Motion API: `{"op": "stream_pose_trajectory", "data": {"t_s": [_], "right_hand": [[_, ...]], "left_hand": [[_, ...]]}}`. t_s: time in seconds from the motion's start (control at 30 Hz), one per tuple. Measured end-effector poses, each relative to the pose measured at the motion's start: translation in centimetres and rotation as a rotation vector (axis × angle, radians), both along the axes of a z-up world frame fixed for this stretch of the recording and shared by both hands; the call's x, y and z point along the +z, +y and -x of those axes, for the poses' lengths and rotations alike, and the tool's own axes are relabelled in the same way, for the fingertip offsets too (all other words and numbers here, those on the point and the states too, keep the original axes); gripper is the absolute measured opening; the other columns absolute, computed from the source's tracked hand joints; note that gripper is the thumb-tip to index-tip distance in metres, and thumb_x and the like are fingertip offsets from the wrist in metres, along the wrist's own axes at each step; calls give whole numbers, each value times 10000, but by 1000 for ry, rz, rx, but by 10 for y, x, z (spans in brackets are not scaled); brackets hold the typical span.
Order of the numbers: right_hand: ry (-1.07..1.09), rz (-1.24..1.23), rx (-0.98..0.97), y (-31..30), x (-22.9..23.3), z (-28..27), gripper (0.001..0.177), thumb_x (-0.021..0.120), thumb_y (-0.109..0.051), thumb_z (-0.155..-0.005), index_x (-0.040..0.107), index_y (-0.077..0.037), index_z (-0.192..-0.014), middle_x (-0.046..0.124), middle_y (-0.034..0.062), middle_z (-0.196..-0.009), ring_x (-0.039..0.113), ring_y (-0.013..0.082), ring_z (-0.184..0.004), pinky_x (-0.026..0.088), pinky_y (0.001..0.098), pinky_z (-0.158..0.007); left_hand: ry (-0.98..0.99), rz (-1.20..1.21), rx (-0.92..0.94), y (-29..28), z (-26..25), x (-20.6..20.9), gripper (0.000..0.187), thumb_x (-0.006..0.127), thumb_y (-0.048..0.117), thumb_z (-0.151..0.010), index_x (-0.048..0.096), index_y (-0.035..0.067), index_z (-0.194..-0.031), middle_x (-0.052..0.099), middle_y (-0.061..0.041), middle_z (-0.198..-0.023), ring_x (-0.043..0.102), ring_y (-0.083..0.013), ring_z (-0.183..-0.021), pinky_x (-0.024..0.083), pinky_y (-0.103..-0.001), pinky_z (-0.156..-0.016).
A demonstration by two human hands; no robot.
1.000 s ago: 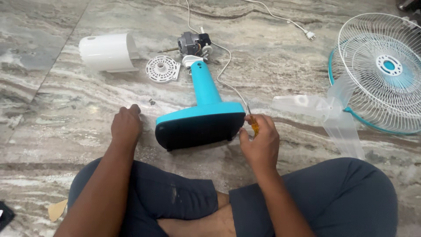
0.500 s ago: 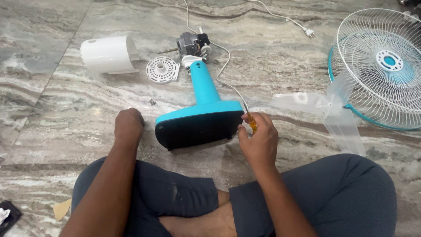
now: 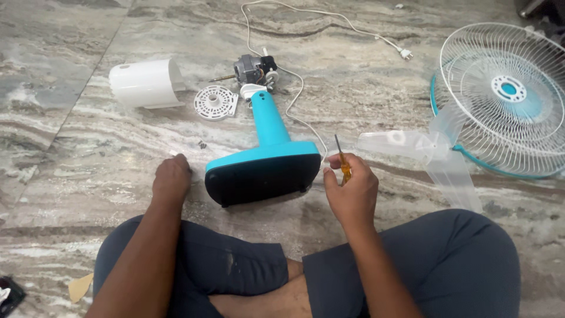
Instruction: The person assembles a small electric fan by attaching the motor housing and rear cover to the base using a screwdriver. The person then secures the rear grille to the motor assembly.
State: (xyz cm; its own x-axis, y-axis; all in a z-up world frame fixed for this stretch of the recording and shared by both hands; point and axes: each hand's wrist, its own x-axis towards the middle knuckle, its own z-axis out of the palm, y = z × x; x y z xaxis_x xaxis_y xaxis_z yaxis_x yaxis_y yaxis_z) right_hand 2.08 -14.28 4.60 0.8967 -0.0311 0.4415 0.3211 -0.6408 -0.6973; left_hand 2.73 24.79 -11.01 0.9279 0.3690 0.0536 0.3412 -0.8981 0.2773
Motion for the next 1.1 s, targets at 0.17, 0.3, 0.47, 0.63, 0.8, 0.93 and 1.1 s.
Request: {"op": "stream_pose_trajectory", "data": {"t_s": [0.17,0.3,0.47,0.63,0.8,0.93,1.1], "right_hand": [[280,-55,-103,-6,28,2,198,786,-147,-812,757,-94,-1000,783,47,-871,621,178,-617,485,303,-592],[369,-144,28,-10,37,13,192,781,-162,-811,763,-88,-987,771,1,-849,634,74,-625,503,250,-585],[560,-498,318,7,26,42,161,784,-119,-850,749,-21,-973,734,-13,-854,602,45,-659,470,225,-582],[588,-469,349,10,17,37,148,786,-133,-863,765,-20,-958,729,-19,-809,565,14,-633,445,205,-556],[741,-184,288,12,14,33,182,853,-176,-812,825,-64,-952,658,77,-695,461,110,-572,370,287,-538],[388,-196,362,19,9,35,196,860,-170,-781,797,-47,-919,758,35,-827,719,114,-732,539,268,-654],[330,-222,380,21,6,35,156,851,-130,-775,800,-49,-898,739,47,-858,720,166,-761,546,285,-671]], "left_hand": [[-456,249,44,-31,30,100,101,696,-4,-898,637,-2,-979,707,-217,-887,685,-401,-883,520,-490,-770],[-578,631,124,-97,80,154,101,672,69,-970,603,16,-1021,702,-118,-895,695,-223,-781,547,-360,-707],[-447,1565,156,-198,97,153,234,668,157,-920,598,56,-1118,690,-23,-900,640,-127,-753,549,-256,-658],[-278,1950,59,-235,85,126,190,669,169,-1003,604,22,-1106,604,-23,-805,520,-90,-667,458,-238,-609],[-188,2038,144,-233,82,112,178,651,155,-973,600,35,-1095,652,-21,-818,549,-83,-674,467,-228,-619],[-178,2007,141,-230,84,106,170,669,117,-965,621,27,-1101,653,-25,-814,547,-80,-675,467,-221,-620],[-173,2063,160,-232,82,105,170,682,105,-944,644,47,-1098,656,-1,-835,563,-70,-698,468,-211,-630]]}}
